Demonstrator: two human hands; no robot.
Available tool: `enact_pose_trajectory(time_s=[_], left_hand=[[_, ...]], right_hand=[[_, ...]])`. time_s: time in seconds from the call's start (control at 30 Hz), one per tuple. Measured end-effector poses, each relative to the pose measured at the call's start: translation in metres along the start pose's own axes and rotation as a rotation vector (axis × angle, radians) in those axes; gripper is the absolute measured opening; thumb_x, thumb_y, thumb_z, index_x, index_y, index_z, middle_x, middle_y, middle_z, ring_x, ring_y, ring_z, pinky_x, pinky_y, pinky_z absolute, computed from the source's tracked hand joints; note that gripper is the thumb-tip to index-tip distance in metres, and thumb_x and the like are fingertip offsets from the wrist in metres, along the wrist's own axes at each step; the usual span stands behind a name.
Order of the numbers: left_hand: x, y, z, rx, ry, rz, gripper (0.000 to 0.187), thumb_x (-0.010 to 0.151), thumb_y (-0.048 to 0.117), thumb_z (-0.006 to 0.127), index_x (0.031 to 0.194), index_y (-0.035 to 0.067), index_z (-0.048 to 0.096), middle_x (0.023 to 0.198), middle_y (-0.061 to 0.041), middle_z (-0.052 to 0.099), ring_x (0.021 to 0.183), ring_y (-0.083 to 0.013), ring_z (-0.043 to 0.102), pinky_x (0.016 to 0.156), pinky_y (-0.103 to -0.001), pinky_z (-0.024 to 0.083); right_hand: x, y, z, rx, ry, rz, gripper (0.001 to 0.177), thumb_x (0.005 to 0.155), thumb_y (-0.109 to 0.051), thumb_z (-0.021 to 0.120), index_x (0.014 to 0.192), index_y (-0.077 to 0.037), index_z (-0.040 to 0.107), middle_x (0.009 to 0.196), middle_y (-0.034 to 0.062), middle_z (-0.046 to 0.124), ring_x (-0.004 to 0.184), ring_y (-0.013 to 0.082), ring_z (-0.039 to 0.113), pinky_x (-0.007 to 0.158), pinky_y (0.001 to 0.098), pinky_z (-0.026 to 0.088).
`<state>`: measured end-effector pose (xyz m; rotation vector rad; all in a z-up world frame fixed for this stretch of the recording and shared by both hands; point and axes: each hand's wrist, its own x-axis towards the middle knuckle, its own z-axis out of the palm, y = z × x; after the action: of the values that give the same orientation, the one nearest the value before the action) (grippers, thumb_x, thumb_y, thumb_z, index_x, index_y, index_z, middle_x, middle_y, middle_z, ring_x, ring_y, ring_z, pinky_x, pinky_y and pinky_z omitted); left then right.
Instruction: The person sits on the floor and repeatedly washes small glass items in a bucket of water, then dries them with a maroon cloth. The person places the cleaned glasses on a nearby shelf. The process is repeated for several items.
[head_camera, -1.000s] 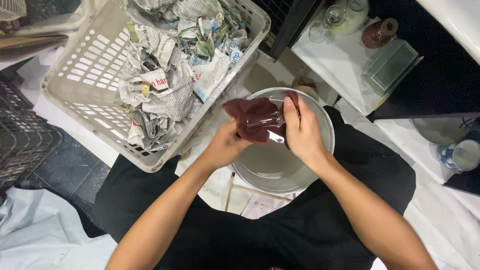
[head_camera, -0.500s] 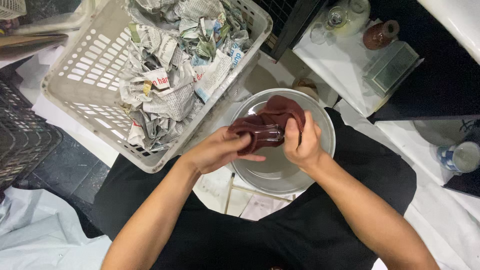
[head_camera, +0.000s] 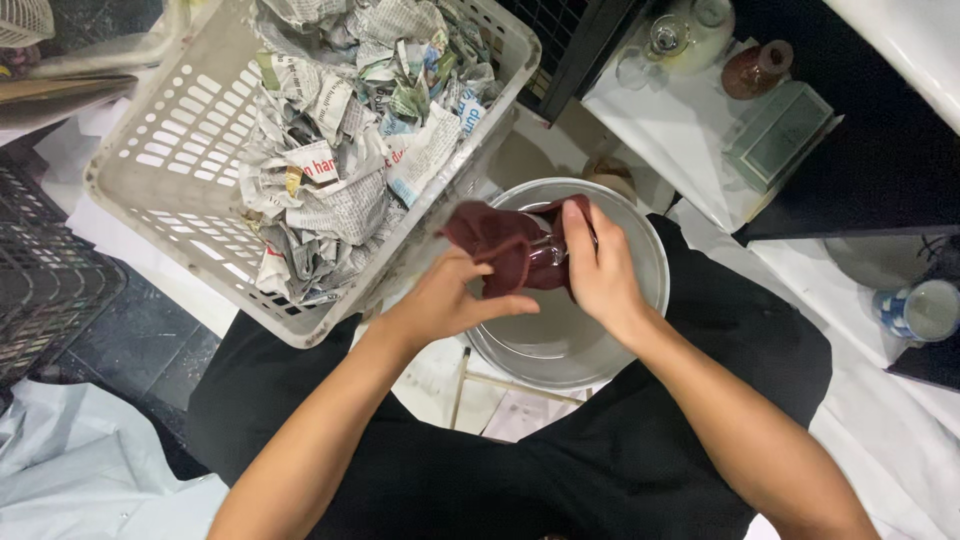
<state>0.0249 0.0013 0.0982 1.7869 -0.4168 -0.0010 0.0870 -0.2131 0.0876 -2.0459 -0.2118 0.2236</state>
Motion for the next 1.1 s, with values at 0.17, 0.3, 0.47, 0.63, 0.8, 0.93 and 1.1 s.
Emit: enact_pose_trajectory(time_s=[0.17, 0.3, 0.47, 0.63, 0.8, 0.93, 1.1], left_hand=[[0.003, -0.008, 0.015, 0.207, 0.173, 0.177, 0.03, 0.087, 0.018, 0.086, 0.11, 0.001, 0.076, 0.108, -0.012, 0.076, 0.097, -0.0212, 0.074, 0.085, -0.033, 0.059], [-0.001, -0.018, 0.03, -0.133, 0.358, -0.239, 0.023, 0.09, 0.02, 0.084, 0.092, -0.002, 0.079, 0.092, -0.01, 0.08, 0.079, -0.0131, 0.076, 0.071, -0.027, 0.058], [0.005, -0.029, 0.028, -0.816, 0.422, -0.616, 0.021, 0.088, 0.013, 0.081, 0.104, -0.001, 0.078, 0.095, -0.009, 0.077, 0.081, -0.0147, 0.072, 0.074, -0.029, 0.057], [0.003, -0.023, 0.019, -1.054, 0.286, -0.581, 0.026, 0.09, 0.012, 0.077, 0.111, -0.003, 0.074, 0.108, -0.011, 0.076, 0.099, -0.0167, 0.072, 0.093, -0.034, 0.056], [0.002, -0.017, 0.017, -1.119, 0.25, -0.692, 0.027, 0.092, 0.016, 0.075, 0.112, -0.003, 0.073, 0.109, -0.01, 0.075, 0.099, -0.0169, 0.071, 0.092, -0.034, 0.055], [0.005, -0.017, 0.021, -1.017, 0.357, -0.564, 0.024, 0.093, 0.011, 0.076, 0.11, -0.004, 0.074, 0.107, -0.011, 0.076, 0.096, -0.0158, 0.071, 0.089, -0.032, 0.057], [0.008, -0.021, 0.015, -0.935, 0.487, -0.463, 0.021, 0.092, 0.008, 0.077, 0.107, -0.006, 0.075, 0.102, -0.012, 0.076, 0.089, -0.0163, 0.073, 0.083, -0.031, 0.059]], right_hand=[[0.014, 0.017, 0.007, 0.459, -0.284, 0.504, 0.037, 0.105, -0.031, 0.052, 0.111, 0.002, 0.068, 0.094, 0.0092, 0.075, 0.085, 0.0187, 0.067, 0.08, 0.0325, 0.054], [0.011, 0.006, 0.003, 0.452, -0.278, 0.479, 0.048, 0.108, -0.042, 0.047, 0.117, 0.001, 0.066, 0.106, 0.0034, 0.074, 0.095, 0.0128, 0.068, 0.088, 0.0283, 0.053], [-0.002, -0.022, -0.012, 0.151, -0.159, -0.103, 0.046, 0.105, -0.03, 0.062, 0.136, 0.003, 0.055, 0.117, 0.0096, 0.07, 0.107, 0.0201, 0.068, 0.094, 0.0335, 0.053], [-0.001, -0.031, -0.02, -0.233, -0.04, -0.558, 0.045, 0.093, -0.019, 0.079, 0.125, 0.003, 0.057, 0.111, 0.0172, 0.062, 0.096, 0.0319, 0.066, 0.084, 0.0396, 0.053], [0.0, -0.021, -0.017, -0.297, -0.068, -0.655, 0.025, 0.092, -0.008, 0.082, 0.108, 0.004, 0.068, 0.107, 0.0163, 0.065, 0.085, 0.0254, 0.066, 0.072, 0.0347, 0.053], [-0.007, -0.024, -0.005, -0.083, -0.064, -0.416, 0.023, 0.094, -0.005, 0.078, 0.114, 0.003, 0.071, 0.119, 0.012, 0.06, 0.094, 0.0178, 0.065, 0.076, 0.03, 0.055], [-0.005, -0.034, -0.019, 0.611, -0.413, -0.198, 0.045, 0.099, 0.004, 0.063, 0.143, 0.007, 0.053, 0.15, 0.0078, 0.041, 0.128, 0.0181, 0.057, 0.095, 0.036, 0.061]])
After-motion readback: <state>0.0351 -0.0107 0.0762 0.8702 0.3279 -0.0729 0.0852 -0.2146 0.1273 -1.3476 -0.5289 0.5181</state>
